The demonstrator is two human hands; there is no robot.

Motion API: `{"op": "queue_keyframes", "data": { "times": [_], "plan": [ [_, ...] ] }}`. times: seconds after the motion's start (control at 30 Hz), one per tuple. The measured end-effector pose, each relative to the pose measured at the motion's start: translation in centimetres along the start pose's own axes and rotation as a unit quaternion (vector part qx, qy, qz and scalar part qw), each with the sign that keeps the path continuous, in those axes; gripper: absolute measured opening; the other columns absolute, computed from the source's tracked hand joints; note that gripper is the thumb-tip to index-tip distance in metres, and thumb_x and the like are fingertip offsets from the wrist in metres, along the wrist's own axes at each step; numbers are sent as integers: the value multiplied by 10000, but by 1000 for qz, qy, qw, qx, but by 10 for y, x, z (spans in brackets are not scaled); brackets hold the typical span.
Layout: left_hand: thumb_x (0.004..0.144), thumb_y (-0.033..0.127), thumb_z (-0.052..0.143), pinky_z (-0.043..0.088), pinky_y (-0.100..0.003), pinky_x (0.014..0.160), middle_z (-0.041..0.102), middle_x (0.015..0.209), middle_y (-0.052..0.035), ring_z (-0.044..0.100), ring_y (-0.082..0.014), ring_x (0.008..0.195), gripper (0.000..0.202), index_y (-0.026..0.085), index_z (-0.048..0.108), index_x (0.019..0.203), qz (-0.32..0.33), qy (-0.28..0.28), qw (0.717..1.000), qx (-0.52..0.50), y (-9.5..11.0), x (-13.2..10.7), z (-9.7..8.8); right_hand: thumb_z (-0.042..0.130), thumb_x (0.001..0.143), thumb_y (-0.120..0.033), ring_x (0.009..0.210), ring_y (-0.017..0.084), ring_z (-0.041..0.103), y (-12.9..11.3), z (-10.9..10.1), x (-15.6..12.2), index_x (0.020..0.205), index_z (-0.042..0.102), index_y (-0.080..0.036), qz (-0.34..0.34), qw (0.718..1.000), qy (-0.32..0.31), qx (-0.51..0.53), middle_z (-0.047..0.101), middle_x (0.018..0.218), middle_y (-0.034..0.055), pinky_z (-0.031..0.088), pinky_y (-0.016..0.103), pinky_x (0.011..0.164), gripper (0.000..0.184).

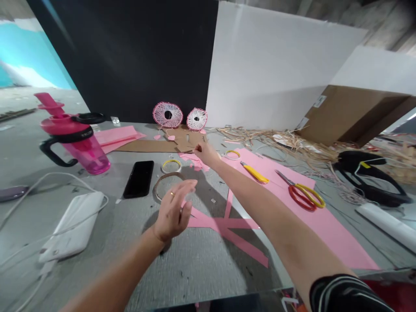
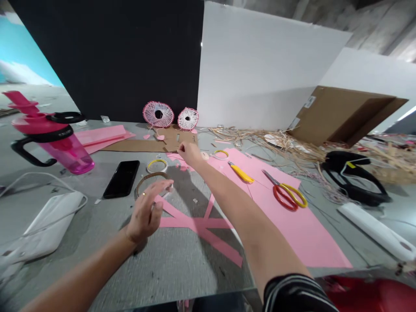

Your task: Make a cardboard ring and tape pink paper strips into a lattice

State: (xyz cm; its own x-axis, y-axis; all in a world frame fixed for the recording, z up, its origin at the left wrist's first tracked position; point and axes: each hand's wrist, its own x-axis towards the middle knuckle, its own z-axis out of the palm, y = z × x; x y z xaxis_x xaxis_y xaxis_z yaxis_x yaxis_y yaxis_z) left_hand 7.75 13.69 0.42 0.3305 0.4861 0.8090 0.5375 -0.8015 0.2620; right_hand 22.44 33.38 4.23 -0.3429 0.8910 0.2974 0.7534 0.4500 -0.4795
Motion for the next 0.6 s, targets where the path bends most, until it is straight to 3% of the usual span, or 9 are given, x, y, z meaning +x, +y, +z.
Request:
{"op": "queue_keyframes", "data": {
  "times": [0.1,0.27,0.37,0.47,0.6],
  "plan": [
    [960,197,407,511,-431,987,653,1272,-148,612,-261,1194,466,189,437,1426,17,-49,999,7,3,-1,1,629,934,-243,921,183,673,5,5,-5,1034,682,-148,-7,997,-63,-37,717,1007,66,531,325,840,148],
    [955,193,408,514,-431,969,658,1265,-145,622,-263,1184,490,193,409,1445,17,-59,998,18,6,-1,2,617,972,-363,1037,212,651,9,27,-10,1200,627,-168,-13,987,-137,-78,640,1218,89,563,422,890,301],
    [953,190,404,515,-430,954,663,1246,-149,632,-260,1158,467,181,424,1419,20,-59,998,9,8,1,1,630,963,-343,995,203,667,5,31,-6,1147,649,-150,-29,987,-140,-68,674,1151,79,562,406,875,267],
    [952,198,402,518,-426,928,666,1238,-156,641,-259,1128,450,169,432,1400,37,-57,998,-1,10,2,1,628,942,-221,957,176,685,-10,32,3,1066,695,-156,-52,991,-114,-36,732,1067,63,529,312,866,155],
    [955,199,396,516,-440,931,667,1239,-157,644,-265,1129,447,175,434,1400,28,-58,998,8,9,2,1,592,911,-105,935,143,698,-40,43,13,1100,721,-191,-83,992,-95,13,771,1027,37,500,230,826,244]
  ]
}}
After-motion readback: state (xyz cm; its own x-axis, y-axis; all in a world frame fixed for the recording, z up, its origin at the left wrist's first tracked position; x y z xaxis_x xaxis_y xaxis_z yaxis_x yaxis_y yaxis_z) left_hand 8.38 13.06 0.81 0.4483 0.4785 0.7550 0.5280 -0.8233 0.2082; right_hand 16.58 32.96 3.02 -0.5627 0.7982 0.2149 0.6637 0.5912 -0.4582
